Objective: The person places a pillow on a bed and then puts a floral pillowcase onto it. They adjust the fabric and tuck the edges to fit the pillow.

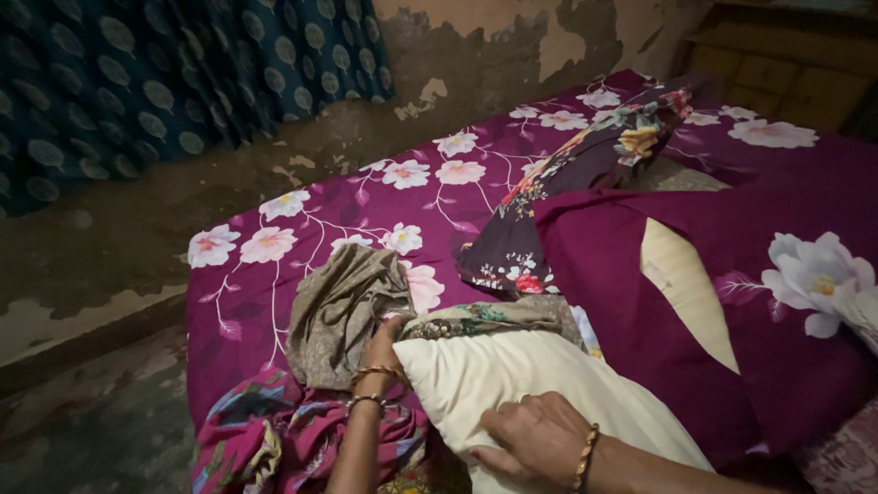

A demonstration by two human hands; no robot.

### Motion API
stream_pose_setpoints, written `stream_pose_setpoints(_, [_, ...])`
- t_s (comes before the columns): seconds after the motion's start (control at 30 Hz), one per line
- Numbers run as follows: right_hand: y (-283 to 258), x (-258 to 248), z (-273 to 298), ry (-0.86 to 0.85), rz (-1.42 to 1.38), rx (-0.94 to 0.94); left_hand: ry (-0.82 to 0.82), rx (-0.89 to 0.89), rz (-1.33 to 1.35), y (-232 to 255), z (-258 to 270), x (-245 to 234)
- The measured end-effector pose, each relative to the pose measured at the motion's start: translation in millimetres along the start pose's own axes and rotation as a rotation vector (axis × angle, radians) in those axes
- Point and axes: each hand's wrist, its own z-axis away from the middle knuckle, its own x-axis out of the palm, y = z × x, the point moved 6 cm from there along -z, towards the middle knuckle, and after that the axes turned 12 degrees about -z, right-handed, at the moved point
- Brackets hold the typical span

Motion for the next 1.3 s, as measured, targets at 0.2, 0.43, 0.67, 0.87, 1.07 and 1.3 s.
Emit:
stream_pose_setpoints(0.2, [22.5, -31.9, 3.2, 0.155, -0.038, 0.177, -0.435, -0.226, 0.323, 51.3, 37.1, -32.7])
stream_pose_setpoints(0.43, [87.6, -38.4, -10.2, 0.226, 0.047, 0.228, -0.516, -0.491, -0.09, 51.3, 40.4, -19.9])
stream_pose_setpoints(0.67, [178.5, -15.9, -4.5, 0.0, -0.114, 0.663, -0.505, -0.301, -0.937, 57.9, 54.9, 26.5])
stream_pose_setpoints(0.87, [253.9, 32.4, -18.8, 0.012, -0.319, 0.659, -0.559, -0.377, -0.853, 68.2, 71.9, 37.5])
stream_pose_setpoints(1.07, [272.4, 46.1, -47.9, 0.249, -0.685, 0.675, -0.555, -0.317, -0.902, 57.5, 59.9, 57.0])
stream_pose_setpoints(1.3, [243.8, 39.2, -71.7, 0.2, -0.521, 0.662, -0.239, -0.197, -0.768, 16.8, 31.5, 80.4])
